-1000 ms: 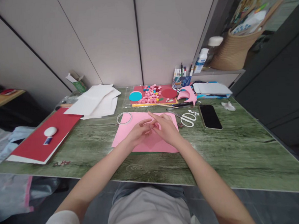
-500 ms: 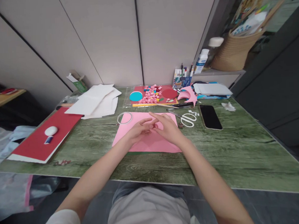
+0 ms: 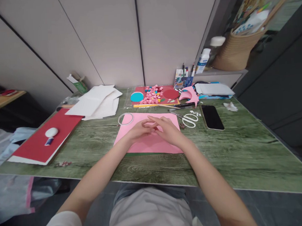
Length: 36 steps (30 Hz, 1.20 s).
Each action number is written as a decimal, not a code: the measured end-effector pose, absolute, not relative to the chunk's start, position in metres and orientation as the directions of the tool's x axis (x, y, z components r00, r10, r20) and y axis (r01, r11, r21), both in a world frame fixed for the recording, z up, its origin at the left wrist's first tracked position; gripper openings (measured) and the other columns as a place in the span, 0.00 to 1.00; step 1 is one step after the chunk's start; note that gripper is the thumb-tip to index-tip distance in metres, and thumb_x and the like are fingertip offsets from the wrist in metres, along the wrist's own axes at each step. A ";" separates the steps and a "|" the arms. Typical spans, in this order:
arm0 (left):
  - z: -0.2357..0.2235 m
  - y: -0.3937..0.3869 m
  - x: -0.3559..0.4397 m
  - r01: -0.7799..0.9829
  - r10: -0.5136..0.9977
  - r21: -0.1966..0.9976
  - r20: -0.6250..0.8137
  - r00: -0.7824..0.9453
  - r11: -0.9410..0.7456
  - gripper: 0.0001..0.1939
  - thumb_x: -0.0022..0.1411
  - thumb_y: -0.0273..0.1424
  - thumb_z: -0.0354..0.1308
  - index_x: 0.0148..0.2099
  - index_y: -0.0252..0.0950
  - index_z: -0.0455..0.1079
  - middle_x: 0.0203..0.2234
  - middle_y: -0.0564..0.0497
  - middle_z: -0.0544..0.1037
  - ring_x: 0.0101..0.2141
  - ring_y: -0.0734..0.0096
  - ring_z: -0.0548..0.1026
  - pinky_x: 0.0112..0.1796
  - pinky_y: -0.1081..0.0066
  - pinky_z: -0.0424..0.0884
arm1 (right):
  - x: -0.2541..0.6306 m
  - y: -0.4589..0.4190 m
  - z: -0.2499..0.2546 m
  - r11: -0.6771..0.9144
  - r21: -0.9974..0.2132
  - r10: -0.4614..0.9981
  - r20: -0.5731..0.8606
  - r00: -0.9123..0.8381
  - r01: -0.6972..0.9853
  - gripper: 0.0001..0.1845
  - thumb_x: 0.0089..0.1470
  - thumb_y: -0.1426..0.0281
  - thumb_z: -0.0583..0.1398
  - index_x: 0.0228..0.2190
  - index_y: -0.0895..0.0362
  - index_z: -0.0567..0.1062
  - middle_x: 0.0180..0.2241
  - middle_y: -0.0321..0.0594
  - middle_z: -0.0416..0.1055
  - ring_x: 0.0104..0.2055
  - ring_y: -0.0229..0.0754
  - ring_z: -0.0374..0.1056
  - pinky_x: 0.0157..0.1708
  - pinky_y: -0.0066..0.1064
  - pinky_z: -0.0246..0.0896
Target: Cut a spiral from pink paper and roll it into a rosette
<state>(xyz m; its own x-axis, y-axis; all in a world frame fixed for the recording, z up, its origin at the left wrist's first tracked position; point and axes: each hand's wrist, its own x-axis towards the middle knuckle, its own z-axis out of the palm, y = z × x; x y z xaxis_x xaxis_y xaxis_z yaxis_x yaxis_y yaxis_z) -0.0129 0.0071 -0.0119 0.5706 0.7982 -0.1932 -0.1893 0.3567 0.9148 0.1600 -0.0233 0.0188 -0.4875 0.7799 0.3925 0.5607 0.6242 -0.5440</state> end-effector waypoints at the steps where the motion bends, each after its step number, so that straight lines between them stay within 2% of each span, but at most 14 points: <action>1: -0.012 0.006 -0.012 -0.204 0.814 0.912 -0.195 0.548 0.356 0.27 0.42 0.26 0.64 0.47 0.36 0.63 0.31 0.47 0.75 0.29 0.75 0.72 0.33 0.72 0.61 | 0.160 -0.023 0.018 0.621 -0.538 0.784 0.407 -0.469 0.570 0.33 0.50 0.73 0.57 0.56 0.46 0.53 0.38 0.35 0.72 0.45 0.46 0.62 0.47 0.45 0.54; 8: -0.013 -0.007 0.001 -0.363 0.889 0.857 -0.205 0.409 0.365 0.28 0.41 0.28 0.65 0.46 0.35 0.63 0.32 0.46 0.76 0.29 0.77 0.71 0.32 0.74 0.60 | 0.159 -0.023 0.018 0.601 -0.511 0.793 0.477 -0.378 0.615 0.35 0.48 0.76 0.57 0.55 0.46 0.54 0.35 0.34 0.72 0.43 0.44 0.62 0.48 0.43 0.52; 18: -0.010 -0.010 0.005 -0.424 0.885 0.816 -0.210 0.416 0.393 0.26 0.40 0.26 0.65 0.45 0.36 0.65 0.31 0.49 0.75 0.30 0.77 0.71 0.34 0.73 0.60 | 0.157 -0.023 0.019 0.629 -0.473 0.768 0.504 -0.395 0.617 0.33 0.46 0.77 0.57 0.54 0.48 0.57 0.31 0.34 0.70 0.36 0.42 0.62 0.45 0.41 0.54; 23: -0.005 -0.012 0.003 -0.388 0.881 0.833 -0.223 0.417 0.395 0.26 0.40 0.27 0.65 0.44 0.35 0.65 0.31 0.48 0.75 0.31 0.76 0.71 0.35 0.72 0.60 | 0.156 -0.025 0.021 0.625 -0.496 0.774 0.499 -0.391 0.603 0.33 0.47 0.76 0.57 0.54 0.47 0.57 0.32 0.34 0.71 0.38 0.43 0.63 0.46 0.42 0.54; 26: -0.002 -0.010 -0.001 -0.349 0.864 0.844 -0.234 0.445 0.408 0.26 0.41 0.27 0.65 0.45 0.36 0.65 0.32 0.48 0.75 0.33 0.75 0.71 0.34 0.72 0.60 | 0.157 -0.027 0.027 0.611 -0.547 0.789 0.478 -0.386 0.572 0.33 0.47 0.74 0.58 0.54 0.46 0.56 0.35 0.34 0.71 0.44 0.43 0.62 0.48 0.42 0.53; 31: 0.005 -0.005 -0.011 -0.272 0.783 0.850 -0.231 0.577 0.451 0.24 0.43 0.26 0.64 0.45 0.37 0.64 0.32 0.48 0.74 0.32 0.75 0.72 0.34 0.72 0.61 | 0.161 -0.032 0.039 0.557 -0.667 0.821 0.353 -0.448 0.496 0.35 0.47 0.71 0.58 0.55 0.47 0.53 0.41 0.35 0.71 0.52 0.43 0.60 0.52 0.42 0.51; 36: 0.009 -0.002 -0.018 -0.149 0.675 0.876 -0.234 0.700 0.458 0.28 0.43 0.24 0.64 0.48 0.36 0.62 0.30 0.48 0.74 0.29 0.74 0.73 0.36 0.67 0.63 | 0.164 -0.035 0.044 0.523 -0.711 0.814 0.254 -0.523 0.470 0.35 0.47 0.69 0.58 0.56 0.50 0.54 0.39 0.36 0.74 0.52 0.42 0.60 0.54 0.41 0.50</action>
